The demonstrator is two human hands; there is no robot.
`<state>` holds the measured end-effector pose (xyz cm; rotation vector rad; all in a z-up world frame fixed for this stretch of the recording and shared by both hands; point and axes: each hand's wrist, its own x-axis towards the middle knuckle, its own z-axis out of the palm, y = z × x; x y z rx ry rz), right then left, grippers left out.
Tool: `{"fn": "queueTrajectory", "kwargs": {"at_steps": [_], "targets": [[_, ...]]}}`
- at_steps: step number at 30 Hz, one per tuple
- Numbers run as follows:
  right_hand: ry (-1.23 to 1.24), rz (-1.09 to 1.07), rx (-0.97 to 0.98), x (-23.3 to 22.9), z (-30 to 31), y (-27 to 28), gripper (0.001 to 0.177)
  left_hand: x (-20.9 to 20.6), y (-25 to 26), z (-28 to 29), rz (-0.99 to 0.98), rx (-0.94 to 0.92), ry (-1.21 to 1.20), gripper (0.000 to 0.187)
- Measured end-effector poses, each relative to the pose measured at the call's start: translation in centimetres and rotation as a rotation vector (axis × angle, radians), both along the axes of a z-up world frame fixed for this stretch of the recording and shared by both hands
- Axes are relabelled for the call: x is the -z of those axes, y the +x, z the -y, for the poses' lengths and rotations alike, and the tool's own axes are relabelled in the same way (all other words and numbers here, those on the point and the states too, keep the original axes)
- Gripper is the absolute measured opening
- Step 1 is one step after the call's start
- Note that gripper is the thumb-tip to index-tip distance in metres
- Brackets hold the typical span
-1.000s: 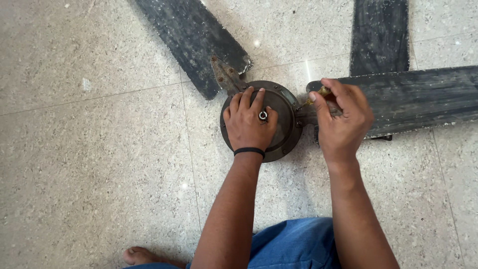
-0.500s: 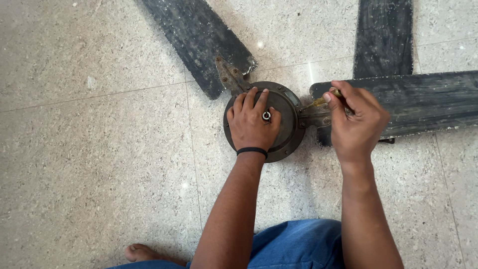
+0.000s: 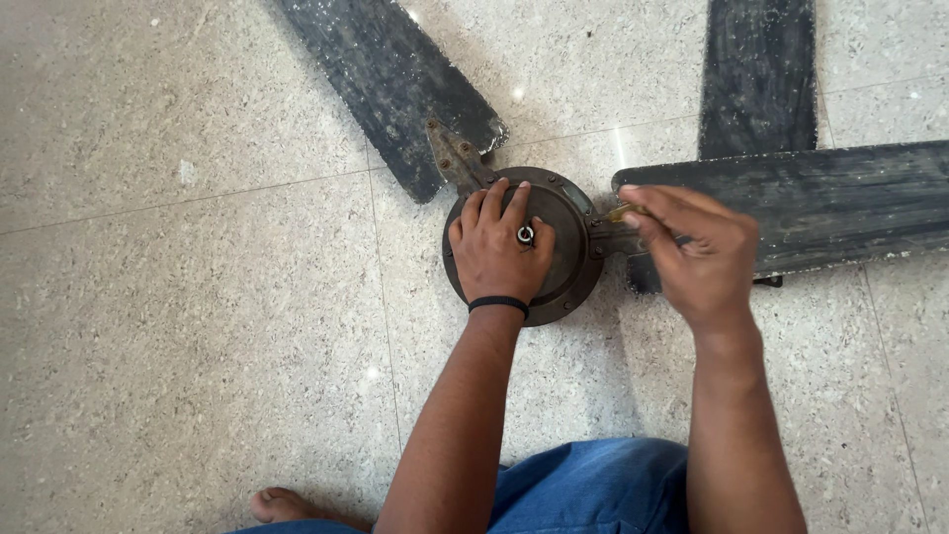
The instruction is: The person uses a screwdriver to loosen and remove screws from the mounting brackets of a ceiling fan lying on the floor. They detach one fan blade from the central hub and set it aside, then proceed to loosen the screws on the second blade's bracket.
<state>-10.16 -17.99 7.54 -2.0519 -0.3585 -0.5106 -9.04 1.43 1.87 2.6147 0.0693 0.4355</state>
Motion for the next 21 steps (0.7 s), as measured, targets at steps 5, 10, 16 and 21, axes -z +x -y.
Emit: {"fn": "queueTrajectory", "kwargs": {"at_steps": [5,10,16,21], "targets": [[-0.086,0.004,0.156,-0.4,-1.0,0.0,0.019,0.1,0.0,0.0,-0.003,-0.002,0.0,0.043],[-0.155,-0.026,0.323,-1.0,-1.1,-0.6,0.016,0.2,0.0,0.0,-0.009,0.001,-0.001,0.044],[-0.235,-0.299,0.36,-1.9,-0.1,-1.3,0.012,0.4,0.0,0.0,-0.007,-0.003,-0.004,0.044],[-0.219,-0.607,0.381,-1.5,-0.2,-1.7,0.017,0.4,0.1,-0.1,-0.005,-0.003,-0.007,0.044]]}}
